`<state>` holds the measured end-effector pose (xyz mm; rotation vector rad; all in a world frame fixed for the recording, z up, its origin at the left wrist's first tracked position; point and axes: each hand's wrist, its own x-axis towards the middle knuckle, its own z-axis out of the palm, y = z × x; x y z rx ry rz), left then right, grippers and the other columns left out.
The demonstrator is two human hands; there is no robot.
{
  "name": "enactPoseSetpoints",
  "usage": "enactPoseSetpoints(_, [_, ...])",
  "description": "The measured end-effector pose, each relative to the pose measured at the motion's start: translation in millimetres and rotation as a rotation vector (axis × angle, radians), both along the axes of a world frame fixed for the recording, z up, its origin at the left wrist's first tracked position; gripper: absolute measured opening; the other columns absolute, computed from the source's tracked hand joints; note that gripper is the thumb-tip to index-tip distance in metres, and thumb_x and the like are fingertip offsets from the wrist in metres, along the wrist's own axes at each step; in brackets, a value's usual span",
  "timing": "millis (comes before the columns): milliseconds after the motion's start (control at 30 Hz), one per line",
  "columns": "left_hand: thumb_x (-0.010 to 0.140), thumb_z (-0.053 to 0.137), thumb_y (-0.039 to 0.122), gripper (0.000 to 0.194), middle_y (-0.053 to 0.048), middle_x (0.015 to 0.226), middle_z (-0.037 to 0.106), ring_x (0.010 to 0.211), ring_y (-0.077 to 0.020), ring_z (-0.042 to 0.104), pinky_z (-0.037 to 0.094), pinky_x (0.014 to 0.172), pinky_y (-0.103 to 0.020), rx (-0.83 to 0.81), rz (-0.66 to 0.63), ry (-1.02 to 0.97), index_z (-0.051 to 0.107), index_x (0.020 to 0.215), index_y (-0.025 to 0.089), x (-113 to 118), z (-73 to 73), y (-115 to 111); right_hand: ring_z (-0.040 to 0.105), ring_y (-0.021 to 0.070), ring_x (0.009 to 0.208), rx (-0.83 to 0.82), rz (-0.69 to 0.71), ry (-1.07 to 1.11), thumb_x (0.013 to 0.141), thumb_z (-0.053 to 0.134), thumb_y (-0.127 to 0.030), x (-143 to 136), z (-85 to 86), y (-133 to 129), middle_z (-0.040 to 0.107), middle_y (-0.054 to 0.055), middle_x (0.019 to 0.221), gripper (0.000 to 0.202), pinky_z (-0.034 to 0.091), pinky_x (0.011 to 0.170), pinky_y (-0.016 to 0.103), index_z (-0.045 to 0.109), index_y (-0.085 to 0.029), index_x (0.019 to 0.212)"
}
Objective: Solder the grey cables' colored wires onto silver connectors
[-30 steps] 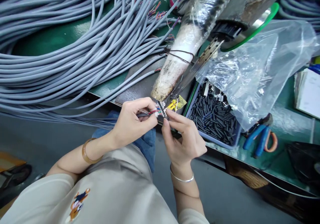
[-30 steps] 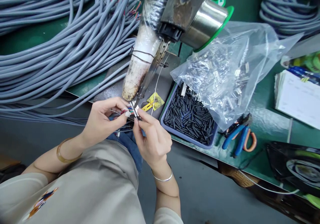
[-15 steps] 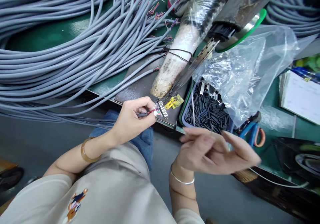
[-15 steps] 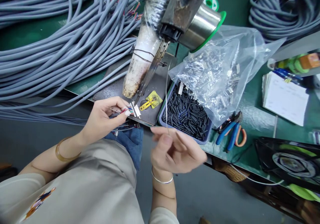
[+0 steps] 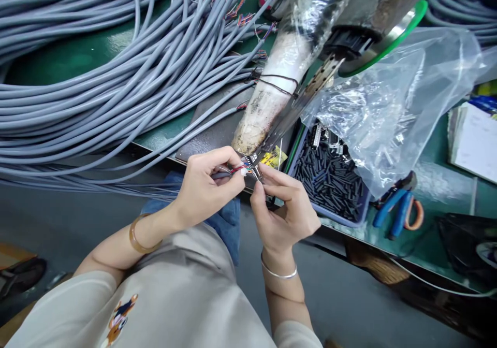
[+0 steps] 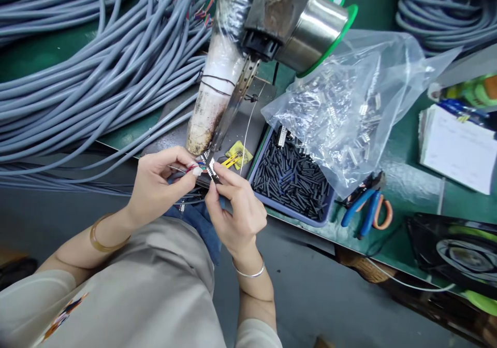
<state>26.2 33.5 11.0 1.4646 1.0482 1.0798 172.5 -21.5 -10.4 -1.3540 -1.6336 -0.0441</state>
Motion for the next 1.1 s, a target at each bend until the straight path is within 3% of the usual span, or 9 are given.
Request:
enactPoseSetpoints(200, [0.081,0.064,0.01,0.01,0.002,0.069,0.062,0.056,-0.0049,0.05,0.039,0.05,-0.015,0.049,-0.01,0.005,0.062,0.072,0.015,-2,6.0,1,0.079,0.0144,0.088,0.005,-0.036,-0.06,0.082,0.078,-0.006,-3,6.9,0,0.081,0.004,0.105,0.021,0.064,0.079,0.024,0.065,-0.02,0.09])
enactPoseSetpoints(433, [0.079,0.064,0.013,0.01,0.001,0.068,0.063,0.064,-0.0093,0.057,0.044,0.056,-0.018,-0.093,-0.032,0.047,0.06,0.07,0.016,-4,0.8,2,0.08,0.0156,0.085,0.02,0.01,-0.191,0.086,0.074,-0.01,0,2.5,-2,0.081,0.005,0.109,0.019,0.064,0.072,0.024,0.061,-0.023,0.087])
enactPoseSetpoints(567, [0.076,0.068,0.015,0.01,-0.001,0.071,0.065,0.063,-0.0093,0.056,0.042,0.053,-0.018,-0.176,-0.039,-0.022,0.06,0.07,0.017,-3,0.8,1,0.08,0.0166,0.085,0.025,0.007,-0.138,0.087,0.074,-0.012,2,-0.1,-3,0.082,0.004,0.105,0.017,0.066,0.071,0.026,0.062,-0.023,0.093])
enactPoseSetpoints(633, [0.073,0.072,0.016,0.012,0.001,0.066,0.063,0.055,-0.0069,0.05,0.037,0.048,-0.018,-0.28,-0.073,-0.113,0.06,0.07,0.017,-4,2.3,2,0.08,0.0174,0.082,0.029,0.026,-0.034,0.089,0.069,-0.011,7,1.3,-7,0.082,0.005,0.103,0.014,0.066,0.069,0.028,0.062,-0.022,0.092])
enactPoseSetpoints(733, [0.072,0.076,0.021,0.017,0.005,0.055,0.058,0.041,-0.0033,0.038,0.027,0.04,-0.019,-0.57,-0.239,-0.304,0.06,0.07,0.017,-10,4.2,4,0.077,0.0155,0.07,0.107,0.153,0.049,0.095,0.061,-0.015,18,5.6,-16,0.08,0.007,0.109,0.018,0.061,0.053,0.027,0.054,-0.022,0.079])
enactPoseSetpoints(867, [0.074,0.079,0.026,0.022,0.0,0.063,0.068,0.037,-0.0021,0.039,0.022,0.037,-0.019,-0.814,-0.46,-0.443,0.06,0.073,0.015,-20,5.7,3,0.074,0.0117,0.065,0.117,0.224,-0.1,0.097,0.061,-0.022,23,5.2,-22,0.079,0.007,0.118,0.027,0.056,0.05,0.024,0.048,-0.022,0.073])
enactPoseSetpoints(967, [0.075,0.081,0.025,0.025,0.001,0.066,0.068,0.039,-0.0017,0.041,0.027,0.037,-0.017,-0.788,-0.493,-0.439,0.058,0.076,0.016,-23,6.1,-2,0.074,0.0112,0.067,0.04,0.155,-0.177,0.094,0.066,-0.021,16,-2.3,-20,0.081,0.005,0.108,0.021,0.055,0.056,0.023,0.052,-0.023,0.079])
enactPoseSetpoints(1100, [0.072,0.082,0.015,0.033,0.006,0.071,0.063,0.046,-0.0015,0.046,0.038,0.044,-0.014,-0.616,-0.391,-0.415,0.059,0.095,0.018,-25,5.3,-12,0.068,0.0107,0.059,0.052,0.074,-0.041,0.091,0.07,-0.02,2,-8.2,-19,0.076,-0.002,0.08,0.011,0.053,0.057,0.023,0.059,-0.023,0.092])
